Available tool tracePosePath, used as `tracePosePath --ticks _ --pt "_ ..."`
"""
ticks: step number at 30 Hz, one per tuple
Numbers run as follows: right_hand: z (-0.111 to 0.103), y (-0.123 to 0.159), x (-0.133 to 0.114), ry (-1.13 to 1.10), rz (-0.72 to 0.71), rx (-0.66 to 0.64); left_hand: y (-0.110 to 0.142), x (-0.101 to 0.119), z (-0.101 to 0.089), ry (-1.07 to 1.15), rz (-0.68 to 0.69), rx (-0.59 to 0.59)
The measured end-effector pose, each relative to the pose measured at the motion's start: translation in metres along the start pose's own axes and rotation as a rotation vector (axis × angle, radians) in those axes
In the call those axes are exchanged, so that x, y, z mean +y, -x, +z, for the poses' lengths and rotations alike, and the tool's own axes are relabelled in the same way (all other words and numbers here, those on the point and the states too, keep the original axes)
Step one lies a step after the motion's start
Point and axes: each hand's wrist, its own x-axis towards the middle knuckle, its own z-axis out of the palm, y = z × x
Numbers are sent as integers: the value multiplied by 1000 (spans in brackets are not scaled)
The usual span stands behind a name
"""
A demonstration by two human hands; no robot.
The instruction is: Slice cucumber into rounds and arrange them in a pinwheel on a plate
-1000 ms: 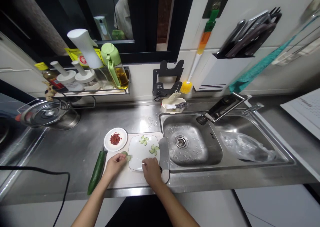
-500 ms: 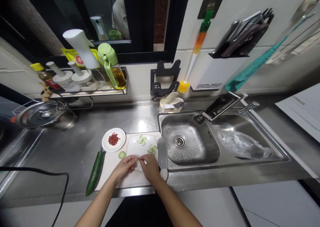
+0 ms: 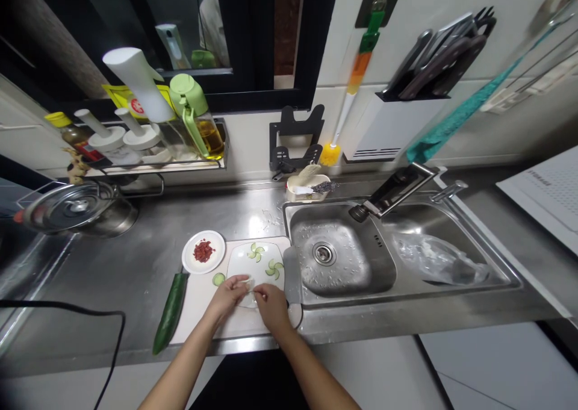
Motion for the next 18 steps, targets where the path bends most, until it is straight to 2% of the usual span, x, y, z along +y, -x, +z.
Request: tracePosePath --ticks 3,6,12,18 --pt "5 -1 6 -54 141 33 -2 0 0 -129 41 21" --pt "9 -2 9 -6 199 74 -3 1 0 -353 107 33" --pt "11 -1 7 162 212 23 0 9 3 -896 302 60" --pt "13 -2 0 368 171 -25 1 12 8 -1123 301 61"
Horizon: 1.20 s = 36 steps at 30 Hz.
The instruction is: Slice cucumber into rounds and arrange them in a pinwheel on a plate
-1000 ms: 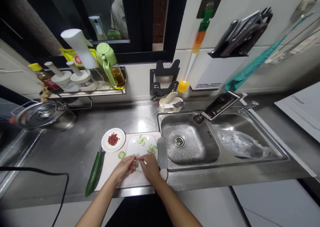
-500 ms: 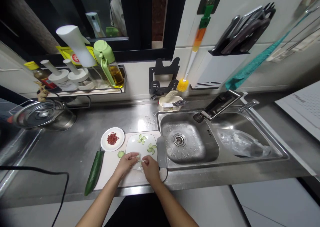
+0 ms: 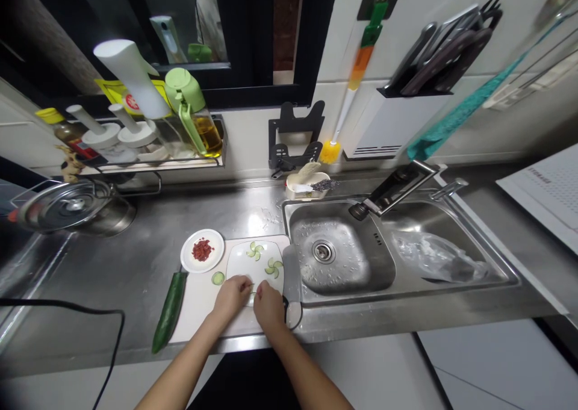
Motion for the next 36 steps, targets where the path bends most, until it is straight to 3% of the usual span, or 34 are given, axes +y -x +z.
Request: tracePosePath --ticks 13,24,36 --pt "5 6 -4 261 -157 -10 3 -2 4 -74 8 25" --pt "12 24 19 308 -418 141 7 -7 12 -189 164 116" --pt "7 28 20 349 -483 162 9 -6 14 -155 164 122"
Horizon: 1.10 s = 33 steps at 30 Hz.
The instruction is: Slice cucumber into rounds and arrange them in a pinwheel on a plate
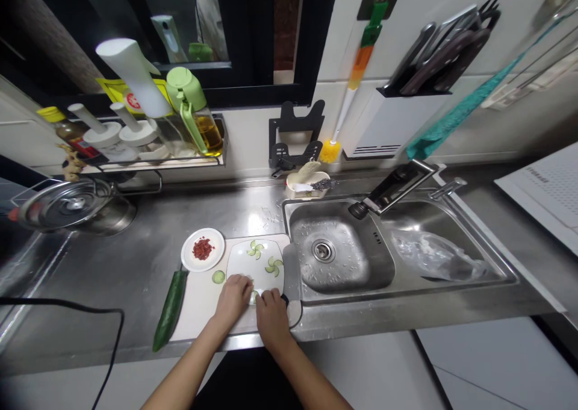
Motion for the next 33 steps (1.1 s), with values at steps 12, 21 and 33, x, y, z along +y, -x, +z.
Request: tracePosePath --ticks 12,21,33 --pt "2 1 2 -3 4 0 2 3 -2 17 -12 12" --pt "-3 0 3 -39 -22 27 2 -1 -4 105 -31 49" --pt "-3 0 7 -132 3 44 19 -58 -30 164 -467 273"
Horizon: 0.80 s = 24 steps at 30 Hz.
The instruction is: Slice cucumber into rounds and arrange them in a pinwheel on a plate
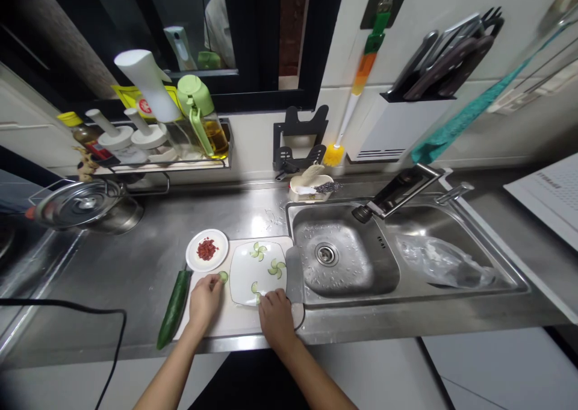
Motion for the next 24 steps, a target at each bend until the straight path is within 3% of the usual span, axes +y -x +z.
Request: tracePosePath --ticks 10,18,24 --pt "-2 0 -1 13 -1 4 -6 1 6 -25 -110 -7" --pt "-1 2 0 -8 15 -7 -10 2 5 -47 -102 -1" --pt "-5 -1 0 -80 49 -20 -9 1 2 100 -109 -31"
